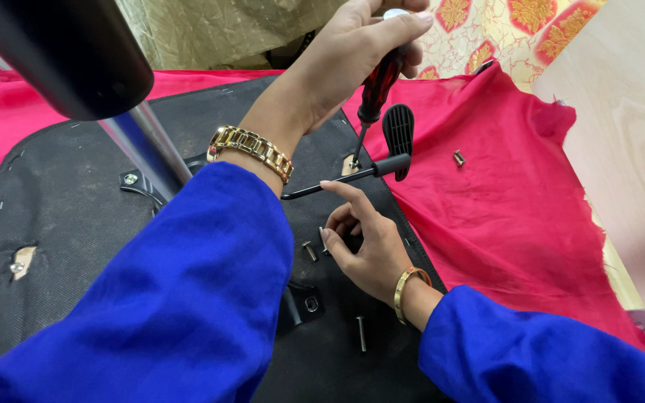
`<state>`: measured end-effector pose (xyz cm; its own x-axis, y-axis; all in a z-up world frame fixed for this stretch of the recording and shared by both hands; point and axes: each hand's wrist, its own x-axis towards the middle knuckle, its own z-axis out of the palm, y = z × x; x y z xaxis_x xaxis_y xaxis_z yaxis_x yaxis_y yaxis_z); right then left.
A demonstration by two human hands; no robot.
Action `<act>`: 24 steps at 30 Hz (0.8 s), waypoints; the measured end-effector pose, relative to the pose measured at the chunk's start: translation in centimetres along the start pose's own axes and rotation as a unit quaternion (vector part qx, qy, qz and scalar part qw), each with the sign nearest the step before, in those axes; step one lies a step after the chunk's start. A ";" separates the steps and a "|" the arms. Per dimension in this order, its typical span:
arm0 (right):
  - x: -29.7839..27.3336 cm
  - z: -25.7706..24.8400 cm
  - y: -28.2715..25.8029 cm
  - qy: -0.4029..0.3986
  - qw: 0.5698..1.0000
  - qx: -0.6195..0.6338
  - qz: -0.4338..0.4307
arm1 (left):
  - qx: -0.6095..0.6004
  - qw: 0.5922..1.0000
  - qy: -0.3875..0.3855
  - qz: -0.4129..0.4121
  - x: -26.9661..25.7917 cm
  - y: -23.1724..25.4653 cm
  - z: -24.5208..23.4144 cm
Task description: The person attaches a metal mechanism plate to the underside of an office chair seat, inserting screws by hand and tightening them with a screwdriver. They hold the seat steady on a red cloth while driving each screw, working around the plate.
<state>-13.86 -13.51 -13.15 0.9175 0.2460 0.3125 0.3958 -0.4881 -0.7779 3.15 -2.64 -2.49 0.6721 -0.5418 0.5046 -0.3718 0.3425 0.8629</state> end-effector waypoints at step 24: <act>-0.3 -0.4 0.7 0.008 1.000 0.026 0.015 | 0.234 0.970 0.037 -0.048 -0.2 -0.1 -0.2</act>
